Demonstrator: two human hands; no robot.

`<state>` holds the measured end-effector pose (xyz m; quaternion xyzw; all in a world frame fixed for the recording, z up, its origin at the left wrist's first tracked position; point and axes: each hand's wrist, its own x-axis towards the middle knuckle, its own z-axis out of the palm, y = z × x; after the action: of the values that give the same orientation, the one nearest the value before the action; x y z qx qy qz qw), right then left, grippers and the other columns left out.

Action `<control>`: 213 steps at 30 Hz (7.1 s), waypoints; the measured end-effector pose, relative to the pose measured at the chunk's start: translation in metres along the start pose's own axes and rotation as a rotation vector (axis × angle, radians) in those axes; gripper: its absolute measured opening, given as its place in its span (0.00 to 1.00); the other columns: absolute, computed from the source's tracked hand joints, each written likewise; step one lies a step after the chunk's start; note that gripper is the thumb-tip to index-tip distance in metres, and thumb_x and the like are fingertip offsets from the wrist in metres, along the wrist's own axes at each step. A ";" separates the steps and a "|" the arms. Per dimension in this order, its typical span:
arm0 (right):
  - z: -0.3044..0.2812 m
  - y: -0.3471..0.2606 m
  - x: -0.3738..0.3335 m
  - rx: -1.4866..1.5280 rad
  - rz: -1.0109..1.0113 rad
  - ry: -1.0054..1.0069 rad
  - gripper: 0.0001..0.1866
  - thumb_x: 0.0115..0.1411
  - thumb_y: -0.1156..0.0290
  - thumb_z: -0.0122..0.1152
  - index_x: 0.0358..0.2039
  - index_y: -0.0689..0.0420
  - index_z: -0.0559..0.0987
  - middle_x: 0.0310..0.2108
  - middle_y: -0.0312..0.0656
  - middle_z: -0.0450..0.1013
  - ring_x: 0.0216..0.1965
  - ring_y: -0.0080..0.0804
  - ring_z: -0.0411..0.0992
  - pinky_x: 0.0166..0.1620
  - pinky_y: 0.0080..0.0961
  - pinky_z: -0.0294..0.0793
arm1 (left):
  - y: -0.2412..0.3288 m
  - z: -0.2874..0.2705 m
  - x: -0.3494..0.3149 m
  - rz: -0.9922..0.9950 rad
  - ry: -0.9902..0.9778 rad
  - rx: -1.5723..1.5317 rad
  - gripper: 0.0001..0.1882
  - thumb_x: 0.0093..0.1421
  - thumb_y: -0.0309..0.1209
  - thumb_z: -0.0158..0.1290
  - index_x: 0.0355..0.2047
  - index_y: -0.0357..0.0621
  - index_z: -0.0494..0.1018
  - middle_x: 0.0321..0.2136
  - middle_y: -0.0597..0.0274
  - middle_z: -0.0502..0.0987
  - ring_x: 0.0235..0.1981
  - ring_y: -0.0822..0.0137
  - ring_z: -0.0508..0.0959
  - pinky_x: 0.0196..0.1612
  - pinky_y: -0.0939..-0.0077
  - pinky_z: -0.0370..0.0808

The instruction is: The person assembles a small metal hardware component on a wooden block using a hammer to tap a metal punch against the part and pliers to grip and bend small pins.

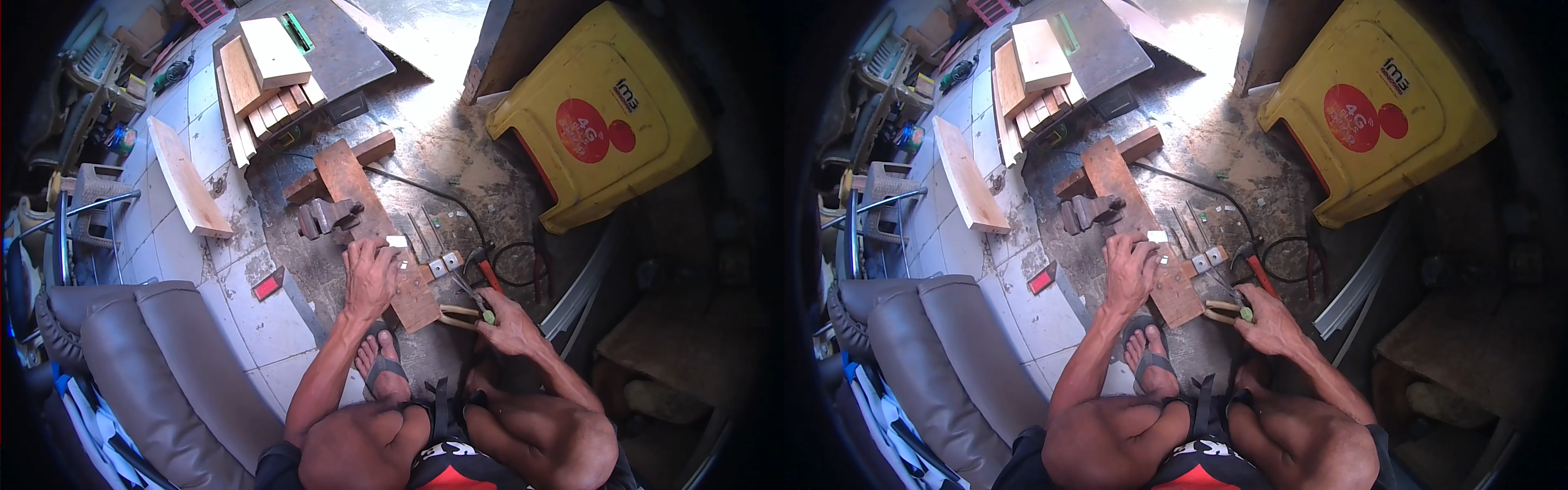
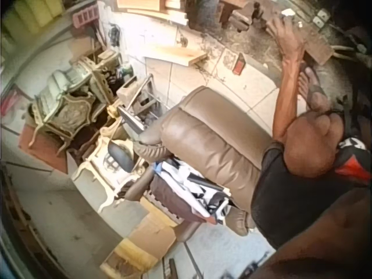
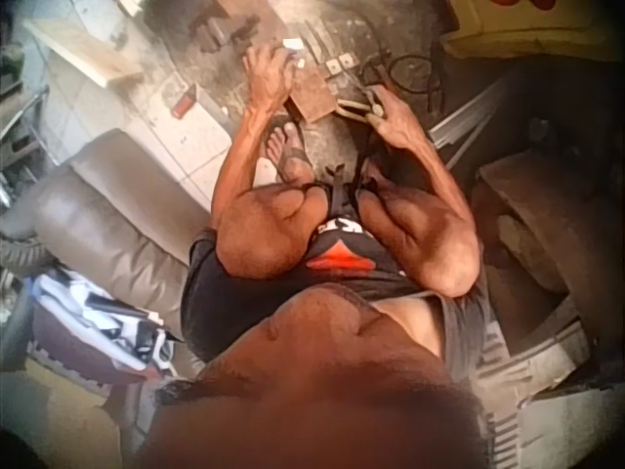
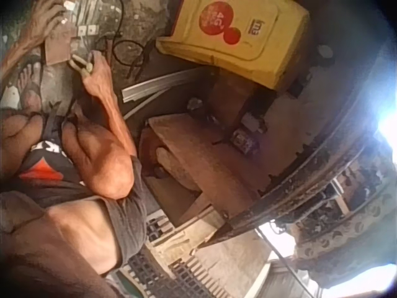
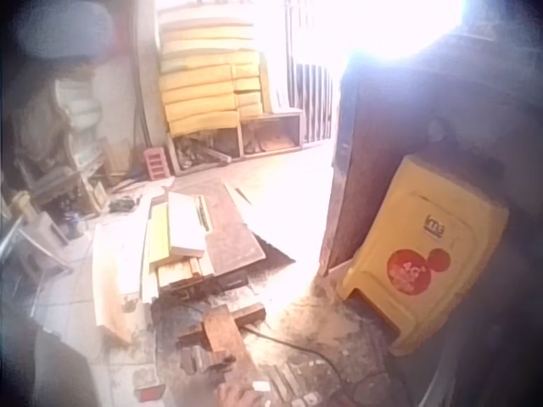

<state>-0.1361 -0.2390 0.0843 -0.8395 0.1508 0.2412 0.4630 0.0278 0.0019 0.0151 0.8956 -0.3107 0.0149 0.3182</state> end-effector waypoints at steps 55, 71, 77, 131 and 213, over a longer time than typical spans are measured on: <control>0.000 0.001 -0.001 -0.005 -0.019 0.021 0.30 0.56 0.69 0.62 0.60 0.61 0.70 0.52 0.60 0.73 0.56 0.59 0.72 0.59 0.46 0.71 | -0.016 -0.002 0.004 -0.062 0.026 0.005 0.14 0.55 0.33 0.65 0.42 0.48 0.83 0.46 0.57 0.75 0.54 0.51 0.68 0.58 0.50 0.59; 0.000 0.001 -0.001 -0.002 0.003 0.006 0.30 0.56 0.69 0.62 0.60 0.61 0.70 0.53 0.60 0.73 0.57 0.59 0.72 0.60 0.46 0.71 | -0.017 -0.002 0.001 -0.037 0.047 0.036 0.14 0.55 0.33 0.64 0.42 0.48 0.83 0.46 0.58 0.76 0.53 0.53 0.69 0.58 0.52 0.59; 0.003 0.007 0.000 -0.011 -0.017 0.015 0.31 0.56 0.69 0.62 0.60 0.60 0.70 0.53 0.60 0.73 0.57 0.60 0.72 0.60 0.46 0.71 | -0.011 -0.001 0.007 -0.060 0.071 0.014 0.16 0.55 0.33 0.64 0.45 0.46 0.82 0.44 0.57 0.76 0.53 0.53 0.70 0.57 0.52 0.59; -0.011 -0.076 0.032 0.544 -0.201 0.277 0.16 0.66 0.71 0.67 0.52 0.60 0.75 0.36 0.37 0.76 0.38 0.20 0.71 0.42 0.25 0.74 | 0.079 -0.053 0.021 -0.661 -0.306 -1.376 0.20 0.71 0.25 0.55 0.59 0.27 0.71 0.42 0.53 0.82 0.38 0.69 0.84 0.43 0.76 0.85; -0.005 -0.038 -0.002 0.271 -0.020 0.048 0.23 0.62 0.64 0.55 0.55 0.62 0.69 0.39 0.70 0.77 0.46 0.71 0.75 0.48 0.58 0.73 | 0.115 -0.027 0.014 -0.585 -0.293 -1.116 0.18 0.66 0.18 0.57 0.53 0.24 0.67 0.36 0.47 0.82 0.33 0.63 0.85 0.39 0.74 0.84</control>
<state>-0.1183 -0.2235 0.1140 -0.7764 0.1847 0.1938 0.5706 -0.0212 -0.0600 0.1042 0.6358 -0.0552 -0.3587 0.6813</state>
